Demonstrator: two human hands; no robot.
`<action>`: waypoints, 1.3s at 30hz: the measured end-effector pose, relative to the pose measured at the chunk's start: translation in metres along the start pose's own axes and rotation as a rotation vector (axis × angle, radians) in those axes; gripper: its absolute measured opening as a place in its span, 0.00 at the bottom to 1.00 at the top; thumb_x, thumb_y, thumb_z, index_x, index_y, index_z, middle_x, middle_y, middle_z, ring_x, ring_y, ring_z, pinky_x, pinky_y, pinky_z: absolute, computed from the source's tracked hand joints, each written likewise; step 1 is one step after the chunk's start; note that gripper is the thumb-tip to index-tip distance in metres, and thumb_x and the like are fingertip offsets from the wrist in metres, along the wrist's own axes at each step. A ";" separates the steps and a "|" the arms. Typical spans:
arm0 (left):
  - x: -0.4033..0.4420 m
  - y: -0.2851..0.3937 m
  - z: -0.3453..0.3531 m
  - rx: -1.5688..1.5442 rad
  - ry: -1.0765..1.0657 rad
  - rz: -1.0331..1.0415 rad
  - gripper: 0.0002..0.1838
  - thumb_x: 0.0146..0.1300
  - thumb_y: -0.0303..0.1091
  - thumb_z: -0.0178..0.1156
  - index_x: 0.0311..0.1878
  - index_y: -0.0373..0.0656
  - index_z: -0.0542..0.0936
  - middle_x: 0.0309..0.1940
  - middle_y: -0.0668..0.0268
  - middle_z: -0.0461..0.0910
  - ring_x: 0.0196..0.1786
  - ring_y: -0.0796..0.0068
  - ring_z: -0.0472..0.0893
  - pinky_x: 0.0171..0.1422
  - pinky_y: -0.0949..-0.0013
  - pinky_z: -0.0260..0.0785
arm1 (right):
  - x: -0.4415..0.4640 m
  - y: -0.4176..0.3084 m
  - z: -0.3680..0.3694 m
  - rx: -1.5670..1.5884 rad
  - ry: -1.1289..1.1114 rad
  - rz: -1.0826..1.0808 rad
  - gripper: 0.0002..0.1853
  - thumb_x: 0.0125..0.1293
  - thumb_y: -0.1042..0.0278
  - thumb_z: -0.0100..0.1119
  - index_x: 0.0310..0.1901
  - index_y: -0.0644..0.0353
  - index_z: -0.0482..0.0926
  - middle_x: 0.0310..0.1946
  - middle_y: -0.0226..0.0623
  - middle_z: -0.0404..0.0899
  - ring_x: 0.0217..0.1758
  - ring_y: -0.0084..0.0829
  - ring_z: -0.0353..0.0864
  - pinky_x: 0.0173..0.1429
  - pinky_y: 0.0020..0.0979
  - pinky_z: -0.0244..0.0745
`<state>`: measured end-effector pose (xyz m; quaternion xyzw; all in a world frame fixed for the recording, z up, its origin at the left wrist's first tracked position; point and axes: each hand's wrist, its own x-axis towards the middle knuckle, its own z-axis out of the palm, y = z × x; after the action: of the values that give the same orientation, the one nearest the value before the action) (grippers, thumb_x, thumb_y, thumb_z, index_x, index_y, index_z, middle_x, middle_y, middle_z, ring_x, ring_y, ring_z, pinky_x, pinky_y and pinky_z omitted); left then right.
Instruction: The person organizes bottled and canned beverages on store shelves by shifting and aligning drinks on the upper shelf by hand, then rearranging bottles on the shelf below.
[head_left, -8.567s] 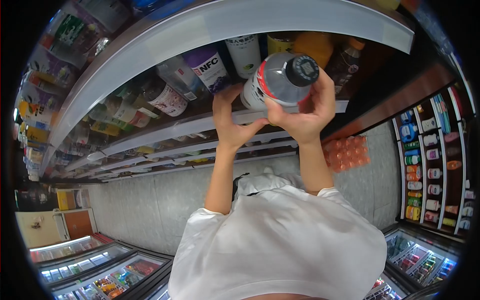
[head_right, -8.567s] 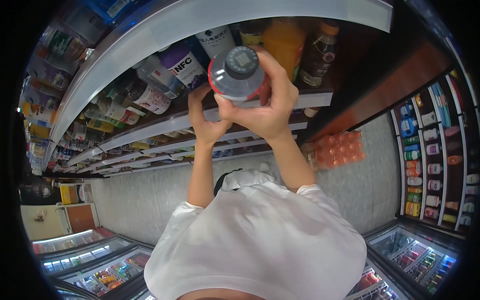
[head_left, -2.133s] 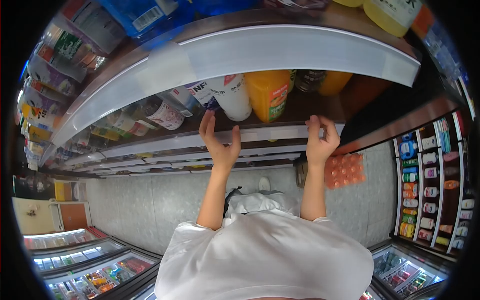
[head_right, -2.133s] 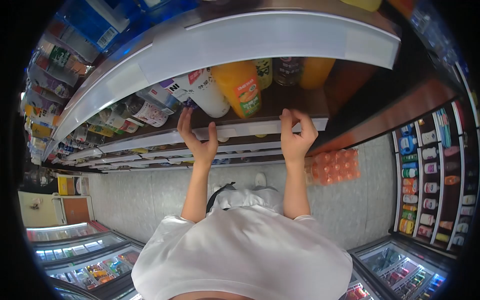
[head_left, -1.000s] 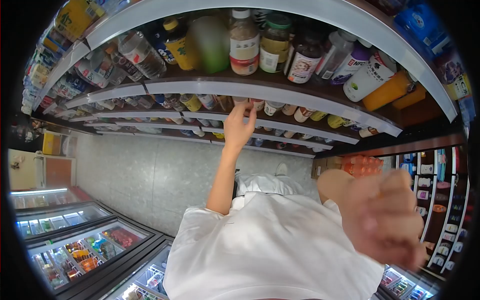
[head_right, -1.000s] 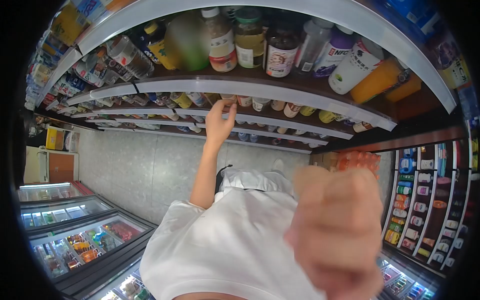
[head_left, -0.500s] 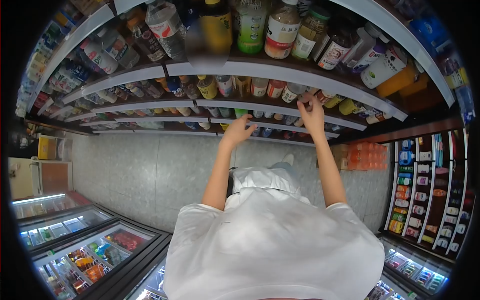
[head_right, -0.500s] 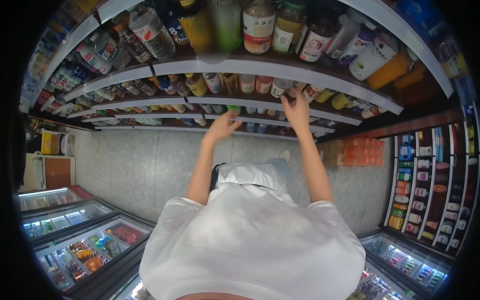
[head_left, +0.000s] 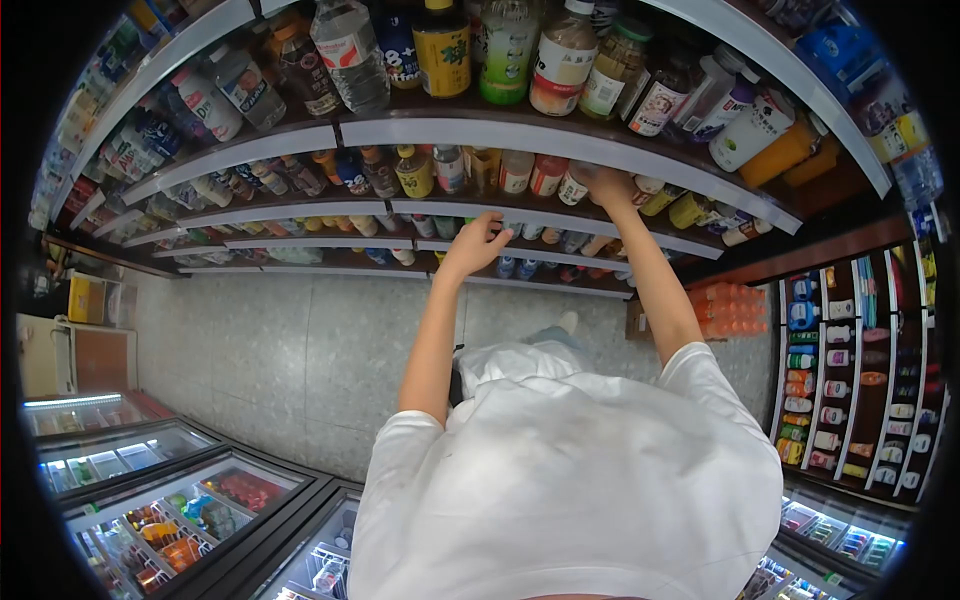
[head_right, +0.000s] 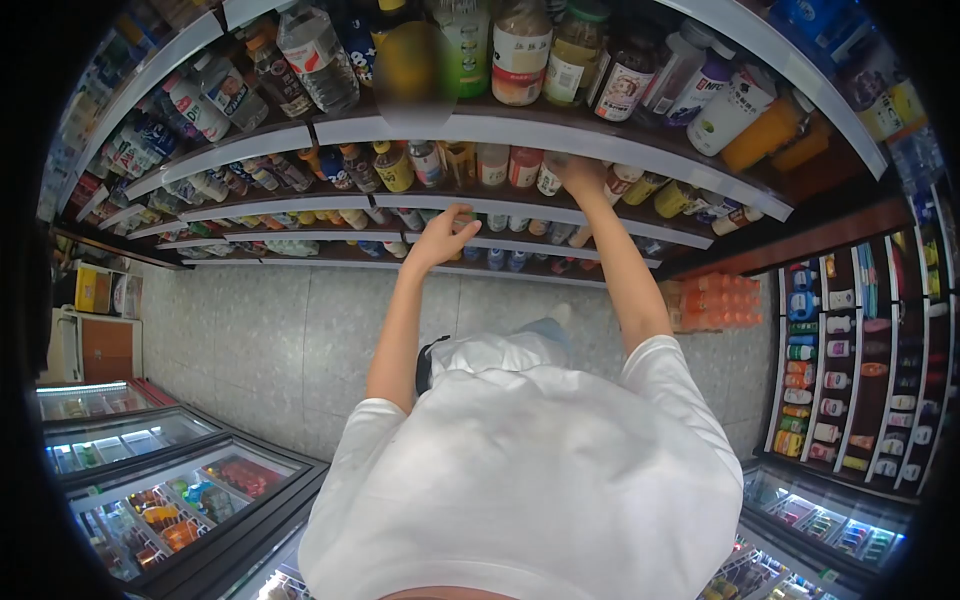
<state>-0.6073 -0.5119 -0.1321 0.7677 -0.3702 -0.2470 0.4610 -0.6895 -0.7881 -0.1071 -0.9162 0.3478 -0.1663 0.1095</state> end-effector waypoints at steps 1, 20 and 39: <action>0.000 0.005 0.002 -0.033 0.013 -0.007 0.27 0.63 0.44 0.60 0.58 0.33 0.71 0.46 0.51 0.80 0.46 0.63 0.82 0.48 0.63 0.74 | 0.004 0.010 0.012 0.014 -0.017 -0.075 0.35 0.54 0.37 0.60 0.57 0.52 0.74 0.51 0.45 0.79 0.53 0.47 0.78 0.52 0.42 0.75; 0.063 0.035 0.044 -0.065 0.127 0.063 0.24 0.61 0.39 0.62 0.54 0.31 0.73 0.45 0.51 0.81 0.44 0.60 0.83 0.48 0.64 0.74 | -0.040 0.015 0.003 0.097 -0.097 -0.083 0.44 0.43 0.48 0.69 0.61 0.59 0.63 0.46 0.52 0.76 0.42 0.49 0.81 0.40 0.46 0.77; 0.160 0.001 0.138 -0.008 0.563 0.103 0.40 0.55 0.41 0.65 0.60 0.29 0.52 0.49 0.41 0.74 0.47 0.38 0.77 0.50 0.52 0.71 | -0.083 0.071 -0.023 0.451 0.058 0.049 0.41 0.40 0.54 0.73 0.59 0.58 0.69 0.49 0.50 0.79 0.51 0.50 0.79 0.52 0.44 0.75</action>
<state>-0.6105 -0.7124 -0.1998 0.7845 -0.2650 -0.0020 0.5607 -0.7996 -0.7866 -0.1270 -0.8546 0.3271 -0.2632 0.3056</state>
